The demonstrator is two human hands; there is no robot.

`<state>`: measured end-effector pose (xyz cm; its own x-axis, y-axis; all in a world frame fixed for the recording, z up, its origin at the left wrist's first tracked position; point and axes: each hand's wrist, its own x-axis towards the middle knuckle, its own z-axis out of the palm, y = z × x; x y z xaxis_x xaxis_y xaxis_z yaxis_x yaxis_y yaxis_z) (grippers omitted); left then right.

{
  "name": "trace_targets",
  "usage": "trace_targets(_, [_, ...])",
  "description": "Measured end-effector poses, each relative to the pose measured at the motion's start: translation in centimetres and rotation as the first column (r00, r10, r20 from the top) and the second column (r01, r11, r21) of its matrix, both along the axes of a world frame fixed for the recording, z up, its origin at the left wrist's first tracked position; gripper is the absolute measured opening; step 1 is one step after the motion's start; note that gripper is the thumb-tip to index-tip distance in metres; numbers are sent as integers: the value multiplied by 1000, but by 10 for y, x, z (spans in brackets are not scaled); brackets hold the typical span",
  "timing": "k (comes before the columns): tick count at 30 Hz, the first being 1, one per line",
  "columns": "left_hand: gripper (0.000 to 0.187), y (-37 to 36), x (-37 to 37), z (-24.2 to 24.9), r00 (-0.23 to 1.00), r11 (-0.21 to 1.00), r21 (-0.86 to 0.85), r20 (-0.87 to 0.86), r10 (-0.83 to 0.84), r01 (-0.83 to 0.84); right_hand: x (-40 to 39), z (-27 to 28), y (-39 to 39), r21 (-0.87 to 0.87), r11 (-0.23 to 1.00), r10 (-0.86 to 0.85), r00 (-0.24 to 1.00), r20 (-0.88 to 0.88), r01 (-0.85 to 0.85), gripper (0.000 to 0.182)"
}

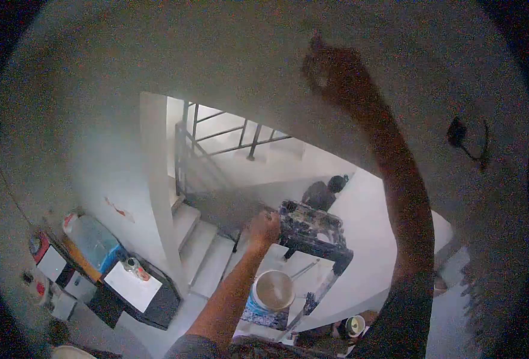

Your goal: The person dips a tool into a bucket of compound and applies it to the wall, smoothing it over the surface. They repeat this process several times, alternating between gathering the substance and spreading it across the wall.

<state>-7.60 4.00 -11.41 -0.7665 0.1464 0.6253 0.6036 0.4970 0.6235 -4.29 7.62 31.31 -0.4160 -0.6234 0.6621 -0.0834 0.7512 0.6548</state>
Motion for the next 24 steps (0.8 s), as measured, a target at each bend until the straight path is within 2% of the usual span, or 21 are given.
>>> trace_targets(1, [17, 2, 0, 0, 999, 1000, -4, -46, 11, -11, 17, -23, -16, -14, 999, -35, 992, 121, 37, 31])
trace_targets(2, [17, 6, -1, 1, 999, 1000, 7, -45, 17, -17, 22, -40, -17, -2, 1000, 0, 960, 280, 0, 32])
trace_targets(3, [16, 9, -1, 1, 996, 996, 70, 76, 48, -53, 24, -53, -16, -2, 999, 33, 901, 433, -35, 33])
trace_targets(4, [14, 10, -3, -1, 978, 988, 122, 194, 70, -95, 28, -56, -17, -3, 999, 37, 901, 431, -39, 33])
trace_targets(5, [14, 12, -9, -9, 980, 987, 122, 186, 76, -100, 33, -54, -20, 12, 988, 136, 919, 370, -151, 31])
trace_targets(6, [15, 13, -12, -18, 997, 996, -45, 16, 72, -71, 39, -48, -22, 34, 966, 236, 923, 305, -258, 29])
trace_targets(7, [15, 14, -16, -23, 989, 974, -216, -146, 37, -69, 39, -31, -22, 34, 965, 239, 924, 297, -261, 29])
trace_targets(9, [16, 15, -9, -19, 991, 966, -252, -131, 29, -61, 33, 12, -16, -68, 898, 439, 896, 68, -434, 28])
trace_targets(10, [18, 14, -2, -10, 997, 996, -43, 12, 75, -75, 26, 20, -13, -79, 898, 438, 896, 73, -432, 28])
trace_targets(11, [20, 14, 1, -6, 983, 979, 163, 159, 93, -119, 20, 28, -12, -116, 931, 348, 937, 2, -346, 29])
trace_targets(12, [20, 11, -2, -3, 982, 980, 157, 165, 93, -119, 16, 30, -10, -158, 953, 250, 966, -64, -257, 30])
trace_targets(13, [23, 7, -4, -4, 994, 999, -17, 104, 41, -39, 8, 18, -6, -165, 953, 247, 967, -58, -253, 30])
trace_targets(14, [27, 4, -4, -8, 998, 980, -197, 52, -25, 35, -5, -5, -1, -34, 973, 228, 972, -50, -230, 30])
trace_targets(15, [27, 7, -5, -16, 998, 979, -202, 54, -29, 40, -9, -22, -1, 101, 974, 209, 977, -48, -204, 30])
trace_targets(17, [31, 19, -16, -28, 975, 998, 70, 220, -26, 11, 13, -60, -23, 70, 998, -10, 976, 216, -5, 29])
trace_targets(19, [32, 9, 1, -8, 966, 995, 97, 253, -60, 36, 29, -88, -34, 80, 992, 51, 900, 434, -95, 27])
trace_targets(20, [33, 2, 2, 2, 958, 991, 117, 272, -89, 59, 39, -87, -41, 147, 989, -78, 893, 443, 13, 30])
trace_targets(21, [33, 6, -8, -5, 962, 992, 112, 260, -79, 52, 45, -73, -46, 142, 990, -68, 899, 432, 7, 30])
trace_targets(23, [31, 19, -17, -24, 989, 999, 37, 145, 17, -23, 56, -41, -50, 9, 1000, 14, 907, 422, -19, 34])
trace_targets(24, [31, 18, -17, -29, 988, 999, 32, 151, 13, -18, 56, -31, -44, -132, 973, 217, 941, 260, -188, 37])
